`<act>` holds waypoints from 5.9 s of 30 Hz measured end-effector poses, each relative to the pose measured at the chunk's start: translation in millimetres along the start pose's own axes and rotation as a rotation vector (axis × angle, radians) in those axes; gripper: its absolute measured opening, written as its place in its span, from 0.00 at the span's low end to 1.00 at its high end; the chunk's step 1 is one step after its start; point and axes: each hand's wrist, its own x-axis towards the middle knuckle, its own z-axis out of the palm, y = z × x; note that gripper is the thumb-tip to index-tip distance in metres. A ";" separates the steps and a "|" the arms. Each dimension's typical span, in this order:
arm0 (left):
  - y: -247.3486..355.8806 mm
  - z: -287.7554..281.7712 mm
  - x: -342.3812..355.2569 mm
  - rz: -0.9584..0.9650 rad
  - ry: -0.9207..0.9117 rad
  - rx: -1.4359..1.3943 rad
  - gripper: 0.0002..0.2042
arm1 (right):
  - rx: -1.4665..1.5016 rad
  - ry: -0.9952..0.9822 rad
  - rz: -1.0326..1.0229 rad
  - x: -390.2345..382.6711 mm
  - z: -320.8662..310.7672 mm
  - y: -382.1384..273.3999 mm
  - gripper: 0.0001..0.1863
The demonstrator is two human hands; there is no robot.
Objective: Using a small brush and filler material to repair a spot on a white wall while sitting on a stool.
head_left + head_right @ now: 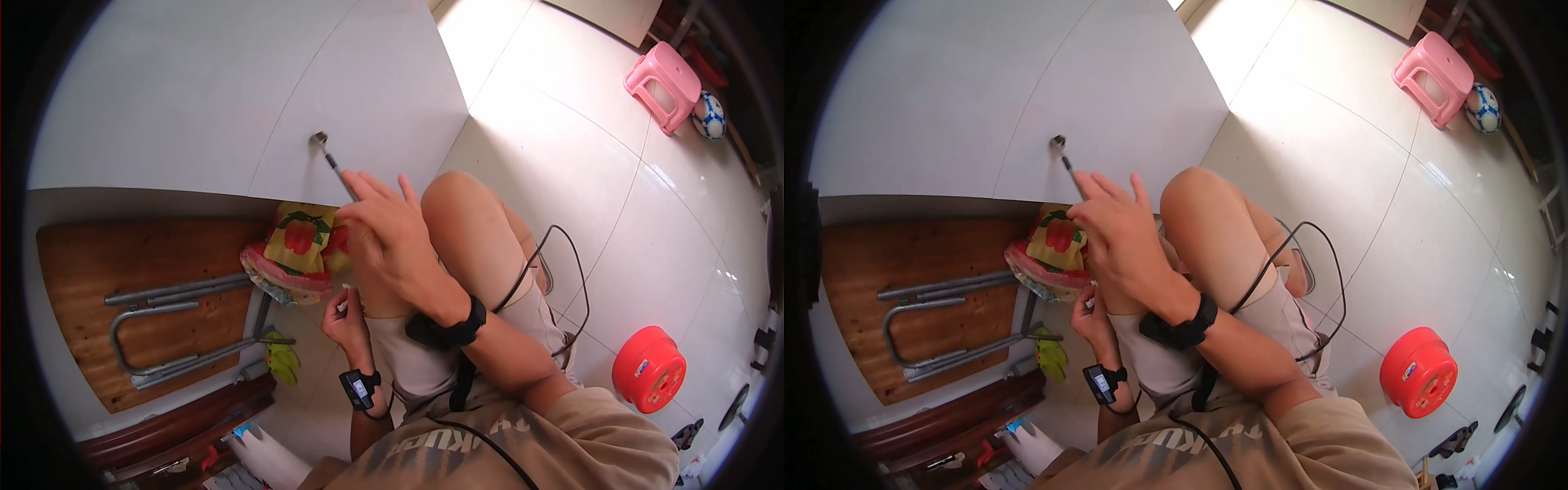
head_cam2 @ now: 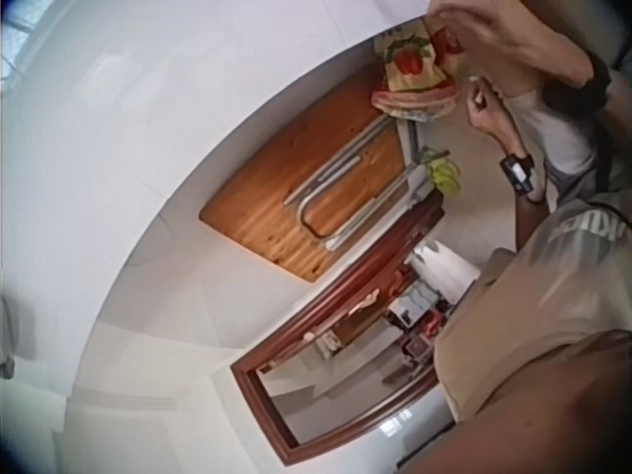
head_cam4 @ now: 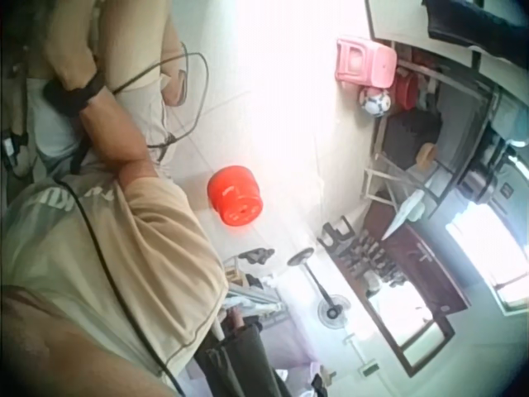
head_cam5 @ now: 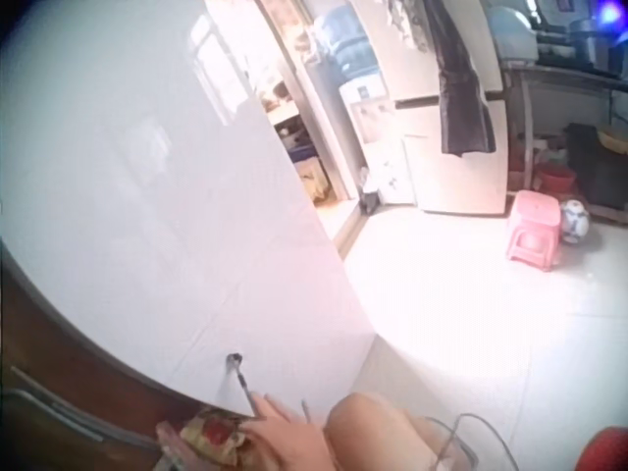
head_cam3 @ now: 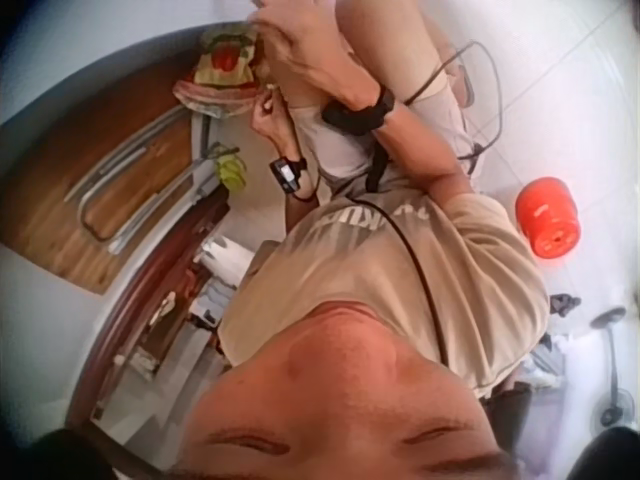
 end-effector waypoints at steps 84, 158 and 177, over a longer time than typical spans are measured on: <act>99.2 10.8 18.5 0.239 -0.003 0.126 0.07 | 0.066 -0.022 -0.174 -9.5 0.7 -23.6 0.13; 5.1 4.8 10.4 0.147 -0.004 0.256 0.08 | 0.064 -0.028 -0.032 0.0 -4.9 7.3 0.15; -2.1 -1.4 11.7 0.207 0.004 0.219 0.07 | 0.049 -0.025 0.115 -0.5 -3.3 10.4 0.11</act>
